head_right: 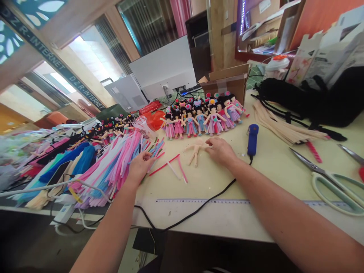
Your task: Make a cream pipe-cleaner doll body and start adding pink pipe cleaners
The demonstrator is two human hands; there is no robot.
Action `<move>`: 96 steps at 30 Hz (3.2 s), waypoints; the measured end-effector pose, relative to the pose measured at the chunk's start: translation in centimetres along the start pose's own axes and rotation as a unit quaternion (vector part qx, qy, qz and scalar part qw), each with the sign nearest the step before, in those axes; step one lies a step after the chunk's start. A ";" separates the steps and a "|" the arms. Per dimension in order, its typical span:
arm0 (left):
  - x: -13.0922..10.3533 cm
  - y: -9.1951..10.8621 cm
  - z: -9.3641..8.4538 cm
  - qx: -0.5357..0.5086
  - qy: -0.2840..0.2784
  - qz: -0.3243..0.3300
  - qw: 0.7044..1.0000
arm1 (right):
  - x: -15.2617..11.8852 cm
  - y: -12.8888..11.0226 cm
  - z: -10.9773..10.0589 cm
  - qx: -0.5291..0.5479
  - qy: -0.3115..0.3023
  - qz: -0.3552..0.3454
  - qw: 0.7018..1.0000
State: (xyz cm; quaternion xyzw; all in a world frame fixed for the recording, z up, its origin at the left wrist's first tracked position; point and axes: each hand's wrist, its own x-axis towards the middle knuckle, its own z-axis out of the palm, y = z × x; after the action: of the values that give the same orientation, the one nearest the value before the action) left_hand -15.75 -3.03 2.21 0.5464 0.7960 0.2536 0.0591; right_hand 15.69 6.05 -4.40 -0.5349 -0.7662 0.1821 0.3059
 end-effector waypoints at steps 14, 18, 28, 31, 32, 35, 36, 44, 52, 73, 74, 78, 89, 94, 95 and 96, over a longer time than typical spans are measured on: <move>-1.8 1.4 2.4 0.067 -0.107 0.104 0.987 | -0.3 -0.6 -0.5 -0.044 0.067 -0.053 0.995; -1.7 1.9 2.3 0.049 -0.110 0.084 0.989 | -2.1 -4.0 -0.3 0.023 -0.027 -0.156 0.987; 0.4 0.4 1.0 -0.042 -0.019 -0.010 0.999 | -3.3 -6.0 0.2 0.038 -0.138 -0.162 0.976; 0.2 1.2 1.4 -0.194 -0.052 -0.012 0.980 | -3.3 -6.3 0.1 0.083 -0.141 -0.139 0.977; 0.0 1.7 1.7 -0.245 -0.069 -0.012 0.967 | -3.4 -6.6 0.1 0.104 -0.150 -0.127 0.975; -1.2 3.6 2.8 -0.341 -0.109 -0.007 0.934 | -3.9 -7.6 0.1 0.172 -0.189 -0.084 0.963; -1.6 4.2 3.2 -0.363 -0.121 -0.006 0.924 | -4.1 -8.0 0.1 0.194 -0.205 -0.069 0.957; -4.1 7.4 5.4 -0.380 -0.148 0.021 0.913 | -4.2 -8.5 0.9 0.288 -0.230 0.046 0.929; -4.0 6.8 5.4 -0.234 -0.191 0.111 0.947 | -2.7 -7.4 0.3 0.295 -0.148 0.070 0.941; -1.4 0.8 3.4 0.175 -0.119 0.262 0.942 | -0.2 -4.0 -0.6 0.354 -0.048 0.145 0.923; -1.1 0.8 3.4 0.168 -0.134 0.265 0.940 | -0.2 -4.1 -0.8 0.353 -0.045 0.145 0.923; 0.0 0.4 2.4 0.152 -0.159 0.246 0.944 | -0.1 -4.0 -1.3 0.353 -0.034 0.149 0.923; 0.0 8.6 5.0 0.082 -0.148 0.300 0.939 | 0.0 -3.1 -1.8 0.309 -0.024 0.166 0.936; 0.6 11.9 8.3 0.151 -0.176 0.244 0.942 | 0.1 -2.7 -2.0 0.255 -0.029 0.139 0.957; 0.8 12.1 8.7 0.152 -0.176 0.237 0.943 | 0.1 -2.6 -2.0 0.242 -0.032 0.131 0.961; 1.0 12.3 9.0 0.151 -0.175 0.232 0.945 | 0.1 -2.5 -1.9 0.233 -0.034 0.124 0.964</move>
State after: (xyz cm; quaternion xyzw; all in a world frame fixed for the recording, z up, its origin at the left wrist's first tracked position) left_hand -2.49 4.23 0.38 0.7546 0.6529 0.0377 0.0542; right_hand 15.16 5.10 -1.43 -0.5337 -0.6401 0.4099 0.3708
